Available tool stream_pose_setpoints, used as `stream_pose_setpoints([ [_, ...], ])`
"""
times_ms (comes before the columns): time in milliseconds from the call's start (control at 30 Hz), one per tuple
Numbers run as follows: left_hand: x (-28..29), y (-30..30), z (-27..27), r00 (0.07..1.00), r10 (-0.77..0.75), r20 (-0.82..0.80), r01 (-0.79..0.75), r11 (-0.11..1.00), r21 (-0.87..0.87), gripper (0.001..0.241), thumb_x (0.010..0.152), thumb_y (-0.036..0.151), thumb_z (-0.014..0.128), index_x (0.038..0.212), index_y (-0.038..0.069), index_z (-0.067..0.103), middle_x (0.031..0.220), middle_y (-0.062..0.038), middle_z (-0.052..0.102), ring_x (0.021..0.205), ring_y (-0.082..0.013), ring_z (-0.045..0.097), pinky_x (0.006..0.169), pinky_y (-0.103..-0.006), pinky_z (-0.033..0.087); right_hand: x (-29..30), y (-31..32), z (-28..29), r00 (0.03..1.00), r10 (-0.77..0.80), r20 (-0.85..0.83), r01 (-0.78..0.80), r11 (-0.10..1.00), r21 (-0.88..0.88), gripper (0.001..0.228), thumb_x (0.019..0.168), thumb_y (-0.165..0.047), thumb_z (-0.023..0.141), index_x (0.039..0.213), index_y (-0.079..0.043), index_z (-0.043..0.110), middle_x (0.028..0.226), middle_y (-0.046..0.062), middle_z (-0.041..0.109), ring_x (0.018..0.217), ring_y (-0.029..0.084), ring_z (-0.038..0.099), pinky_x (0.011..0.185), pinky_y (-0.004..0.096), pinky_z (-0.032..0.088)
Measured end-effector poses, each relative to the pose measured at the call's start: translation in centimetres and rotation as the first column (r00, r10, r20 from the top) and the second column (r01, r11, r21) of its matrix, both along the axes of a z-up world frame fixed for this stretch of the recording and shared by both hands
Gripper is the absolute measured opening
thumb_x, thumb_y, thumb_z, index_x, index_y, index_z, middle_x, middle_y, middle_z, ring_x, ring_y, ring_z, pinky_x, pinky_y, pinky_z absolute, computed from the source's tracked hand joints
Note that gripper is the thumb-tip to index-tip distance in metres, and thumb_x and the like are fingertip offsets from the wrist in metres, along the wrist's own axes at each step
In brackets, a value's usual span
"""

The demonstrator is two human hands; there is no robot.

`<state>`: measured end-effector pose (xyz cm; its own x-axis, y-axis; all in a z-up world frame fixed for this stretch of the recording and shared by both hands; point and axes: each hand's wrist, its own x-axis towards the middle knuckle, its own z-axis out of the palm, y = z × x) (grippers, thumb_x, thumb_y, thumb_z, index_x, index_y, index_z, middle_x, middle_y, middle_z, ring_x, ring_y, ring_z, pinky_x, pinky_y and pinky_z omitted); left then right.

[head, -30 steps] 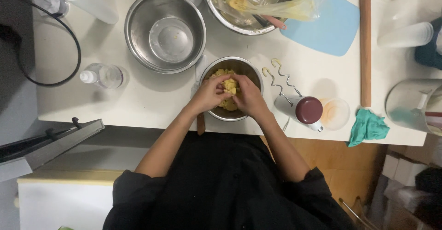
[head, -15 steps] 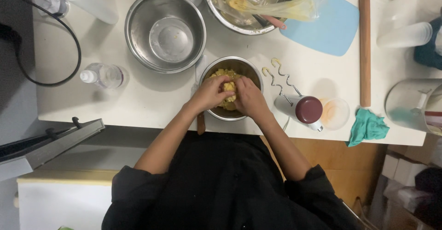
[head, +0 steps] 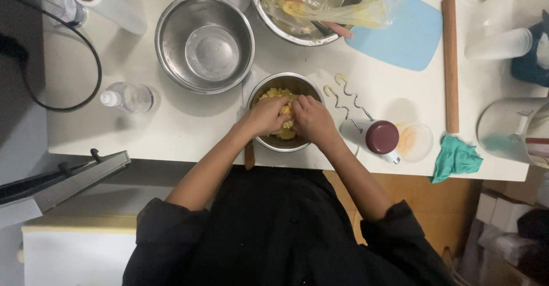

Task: Breaking up and mixing pieces of dough in a bowl using hands and a hand mixer.

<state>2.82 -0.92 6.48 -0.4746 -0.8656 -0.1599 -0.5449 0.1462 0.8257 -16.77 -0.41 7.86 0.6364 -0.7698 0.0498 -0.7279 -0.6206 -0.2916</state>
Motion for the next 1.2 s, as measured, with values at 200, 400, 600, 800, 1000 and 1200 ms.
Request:
stream_pose_setpoints([
  [200,0.8,-0.4,0.8,0.985,-0.170,0.021,0.170,0.985,-0.006,0.036,0.097,0.023,0.066,0.119,-0.003,0.054,0.116,-0.026,0.064,0.112,-0.0444,0.060,0.094,-0.0504,0.048,-0.2,0.1,1.2,0.999,0.043,-0.017,-0.043,0.999,0.003,0.041,0.068,-0.017,0.079,0.100,0.000,0.062,0.098,0.013,0.062,0.092,0.030,0.062,0.081,0.040,0.054],
  [400,0.3,0.4,0.3,0.990,-0.144,0.000,0.144,0.987,-0.077,0.030,0.095,0.020,0.065,0.115,-0.001,0.056,0.115,-0.023,0.064,0.113,-0.0428,0.059,0.096,-0.0510,0.045,-1.0,-0.3,0.1,0.997,0.071,-0.017,-0.071,0.997,0.021,0.036,0.076,-0.025,0.081,0.098,0.000,0.065,0.094,0.012,0.063,0.088,0.029,0.064,0.073,0.041,0.055],
  [600,-0.5,1.8,0.2,0.995,-0.082,0.054,0.084,0.995,-0.052,0.032,0.089,0.015,0.067,0.115,-0.001,0.056,0.115,-0.024,0.064,0.112,-0.0428,0.058,0.097,-0.0503,0.045,-1.4,0.0,-2.5,0.989,0.139,-0.058,-0.139,0.990,0.005,0.040,0.068,-0.029,0.078,0.092,0.001,0.069,0.094,0.014,0.067,0.092,0.031,0.068,0.072,0.040,0.057],
  [800,-1.1,2.5,0.0,0.991,-0.017,0.133,0.027,0.997,-0.074,0.027,0.093,0.017,0.066,0.111,-0.002,0.056,0.110,-0.024,0.066,0.110,-0.0417,0.060,0.096,-0.0497,0.047,-1.2,0.2,-3.8,0.985,0.111,-0.131,-0.112,0.994,0.000,0.041,0.074,-0.036,0.077,0.089,0.001,0.068,0.088,0.016,0.070,0.089,0.033,0.070,0.071,0.041,0.058],
  [1000,-1.0,2.1,-1.9,0.990,0.099,0.105,-0.071,0.968,-0.242,0.032,0.094,0.026,0.068,0.107,-0.001,0.056,0.107,-0.025,0.066,0.106,-0.0432,0.060,0.092,-0.0508,0.047,-0.4,0.3,-3.9,0.997,-0.076,-0.023,0.078,0.990,0.115,0.030,0.080,-0.033,0.076,0.082,-0.003,0.069,0.077,0.017,0.070,0.073,0.035,0.070,0.067,0.045,0.057],
  [1200,-0.8,2.1,-3.2,0.975,0.143,0.167,-0.103,0.968,-0.228,0.035,0.099,0.030,0.063,0.106,-0.003,0.055,0.105,-0.027,0.064,0.103,-0.0450,0.061,0.090,-0.0525,0.049,0.3,0.0,-2.2,0.985,-0.173,-0.003,0.169,0.961,0.216,0.030,0.082,-0.032,0.076,0.081,-0.003,0.070,0.077,0.019,0.072,0.075,0.037,0.071,0.069,0.047,0.057],
])
